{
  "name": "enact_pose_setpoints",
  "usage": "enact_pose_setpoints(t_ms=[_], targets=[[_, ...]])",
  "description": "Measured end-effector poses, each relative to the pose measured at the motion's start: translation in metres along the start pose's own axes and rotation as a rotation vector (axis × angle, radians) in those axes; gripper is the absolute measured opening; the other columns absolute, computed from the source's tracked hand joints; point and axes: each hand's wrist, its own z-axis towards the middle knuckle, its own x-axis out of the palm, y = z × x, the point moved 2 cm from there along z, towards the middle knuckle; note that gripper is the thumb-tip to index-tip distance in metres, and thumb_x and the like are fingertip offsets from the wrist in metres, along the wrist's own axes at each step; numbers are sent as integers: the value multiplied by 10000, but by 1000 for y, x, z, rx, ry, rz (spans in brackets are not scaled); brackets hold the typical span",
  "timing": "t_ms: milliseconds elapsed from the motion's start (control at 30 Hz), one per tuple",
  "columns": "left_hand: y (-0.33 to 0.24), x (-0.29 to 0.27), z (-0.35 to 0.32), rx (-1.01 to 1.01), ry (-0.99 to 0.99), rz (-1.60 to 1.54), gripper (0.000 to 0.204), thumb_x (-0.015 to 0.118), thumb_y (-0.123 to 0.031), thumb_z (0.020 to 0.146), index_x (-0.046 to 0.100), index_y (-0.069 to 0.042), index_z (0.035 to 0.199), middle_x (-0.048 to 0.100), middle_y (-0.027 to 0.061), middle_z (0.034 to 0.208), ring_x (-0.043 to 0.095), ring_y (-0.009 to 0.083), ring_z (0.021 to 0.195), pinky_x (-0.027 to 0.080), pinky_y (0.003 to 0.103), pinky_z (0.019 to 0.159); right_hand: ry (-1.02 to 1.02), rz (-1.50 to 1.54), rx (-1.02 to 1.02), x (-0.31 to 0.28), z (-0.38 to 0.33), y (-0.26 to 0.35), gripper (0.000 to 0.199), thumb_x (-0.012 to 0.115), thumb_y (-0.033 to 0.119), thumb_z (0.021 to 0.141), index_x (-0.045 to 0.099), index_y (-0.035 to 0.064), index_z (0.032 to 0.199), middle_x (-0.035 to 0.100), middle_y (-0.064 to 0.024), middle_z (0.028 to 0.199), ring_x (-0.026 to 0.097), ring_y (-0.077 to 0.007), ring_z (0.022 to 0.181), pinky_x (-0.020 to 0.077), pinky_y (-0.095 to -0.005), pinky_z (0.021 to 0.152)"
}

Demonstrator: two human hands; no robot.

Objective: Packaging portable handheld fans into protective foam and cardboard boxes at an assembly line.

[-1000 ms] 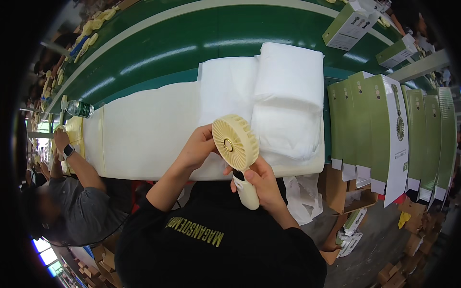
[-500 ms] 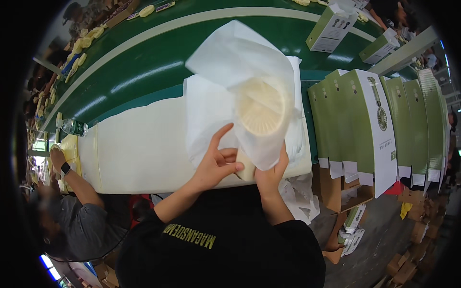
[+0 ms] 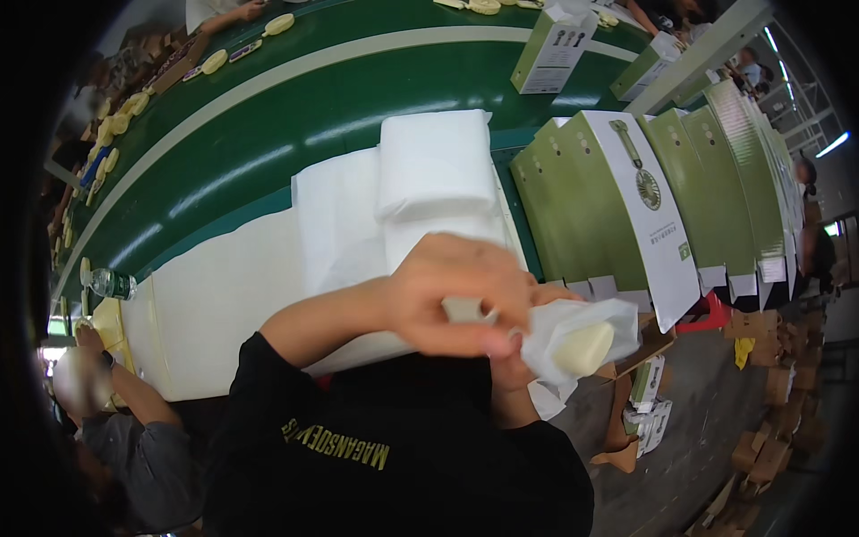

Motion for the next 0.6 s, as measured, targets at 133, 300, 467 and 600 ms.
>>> enact_pose_setpoints(t_ms=[133, 300, 467, 600], targets=[[74, 27, 77, 288, 58, 599, 466, 771, -212, 704, 588, -124, 1124, 566, 51, 1175, 525, 211, 1110, 440, 374, 900, -166, 105, 214, -11, 3, 13, 671, 539, 333, 843, 250, 45, 1376, 482, -240, 1094, 559, -333, 885, 435, -477, 839], [124, 45, 93, 352, 405, 963, 618, 796, -267, 623, 562, -157, 1185, 567, 33, 1180, 519, 203, 1134, 389, 422, 985, -314, -233, -175, -54, 17, 21, 615, 459, 386, 871, 308, -3, 1322, 510, -261, 1004, 580, -317, 694, 486, -431, 646], [67, -3, 70, 274, 107, 1009, 680, 803, -222, 555, 567, -162, 1191, 583, 14, 1200, 540, 201, 1113, 419, 389, 954, 654, 1215, 377, -111, 90, 59, 382, 370, 384, 957, 332, 53, 1144, 494, -179, 858, 561, -269, 708, 480, -395, 679], [37, -61, 43, 94, -24, 965, 653, 787, -123, 580, 568, -135, 1196, 598, 25, 1186, 578, 251, 1055, 484, 371, 889, 252, 1646, 235, -89, 117, 55, 318, 315, 387, 988, 352, 76, 1042, 463, -125, 812, 544, -252, 745, 472, -434, 737]])
